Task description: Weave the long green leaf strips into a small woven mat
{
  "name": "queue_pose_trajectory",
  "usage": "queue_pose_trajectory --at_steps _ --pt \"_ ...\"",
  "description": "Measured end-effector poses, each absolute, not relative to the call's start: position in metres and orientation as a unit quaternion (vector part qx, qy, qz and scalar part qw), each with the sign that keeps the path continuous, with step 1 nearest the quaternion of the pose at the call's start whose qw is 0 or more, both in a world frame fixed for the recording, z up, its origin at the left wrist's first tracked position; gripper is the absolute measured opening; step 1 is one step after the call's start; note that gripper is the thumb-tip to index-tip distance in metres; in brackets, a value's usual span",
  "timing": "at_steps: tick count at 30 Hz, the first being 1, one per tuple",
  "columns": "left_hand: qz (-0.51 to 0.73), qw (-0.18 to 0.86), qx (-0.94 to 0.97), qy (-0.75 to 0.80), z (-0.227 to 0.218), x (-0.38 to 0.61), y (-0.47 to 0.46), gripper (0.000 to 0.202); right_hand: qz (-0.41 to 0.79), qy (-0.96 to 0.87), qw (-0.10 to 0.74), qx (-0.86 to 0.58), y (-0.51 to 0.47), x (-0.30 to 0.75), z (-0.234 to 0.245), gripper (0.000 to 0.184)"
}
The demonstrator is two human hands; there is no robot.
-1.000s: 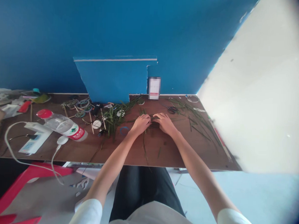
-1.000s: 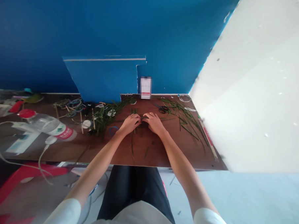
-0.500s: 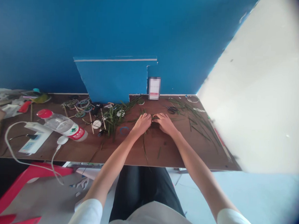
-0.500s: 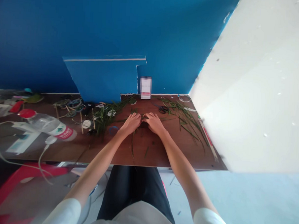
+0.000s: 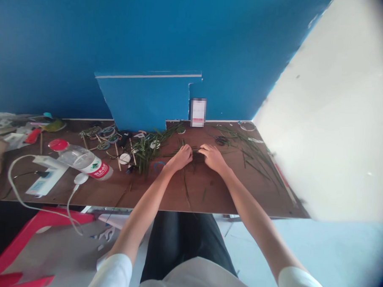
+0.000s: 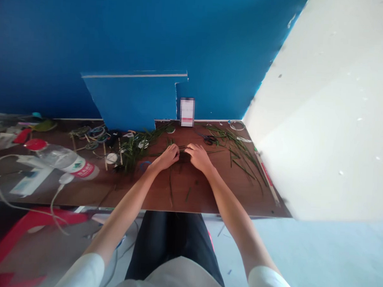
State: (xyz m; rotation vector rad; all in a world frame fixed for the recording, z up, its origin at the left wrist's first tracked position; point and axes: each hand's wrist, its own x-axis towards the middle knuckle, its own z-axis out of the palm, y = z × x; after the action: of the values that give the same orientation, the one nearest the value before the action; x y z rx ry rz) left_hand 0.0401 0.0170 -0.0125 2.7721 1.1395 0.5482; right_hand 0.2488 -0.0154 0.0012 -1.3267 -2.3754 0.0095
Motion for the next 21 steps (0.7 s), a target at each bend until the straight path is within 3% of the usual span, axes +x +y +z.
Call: queue_pose_trajectory --at_steps 7,21 --pt "0.21 0.089 0.899 0.373 -0.013 0.038 0.018 0.009 0.0 -0.852 0.199 -0.485 -0.015 0.249 0.002 0.042" --pt "0.146 0.003 0.9 0.41 0.0 0.047 0.003 0.011 -0.034 -0.851 0.179 -0.492 -0.018 0.248 0.006 0.029"
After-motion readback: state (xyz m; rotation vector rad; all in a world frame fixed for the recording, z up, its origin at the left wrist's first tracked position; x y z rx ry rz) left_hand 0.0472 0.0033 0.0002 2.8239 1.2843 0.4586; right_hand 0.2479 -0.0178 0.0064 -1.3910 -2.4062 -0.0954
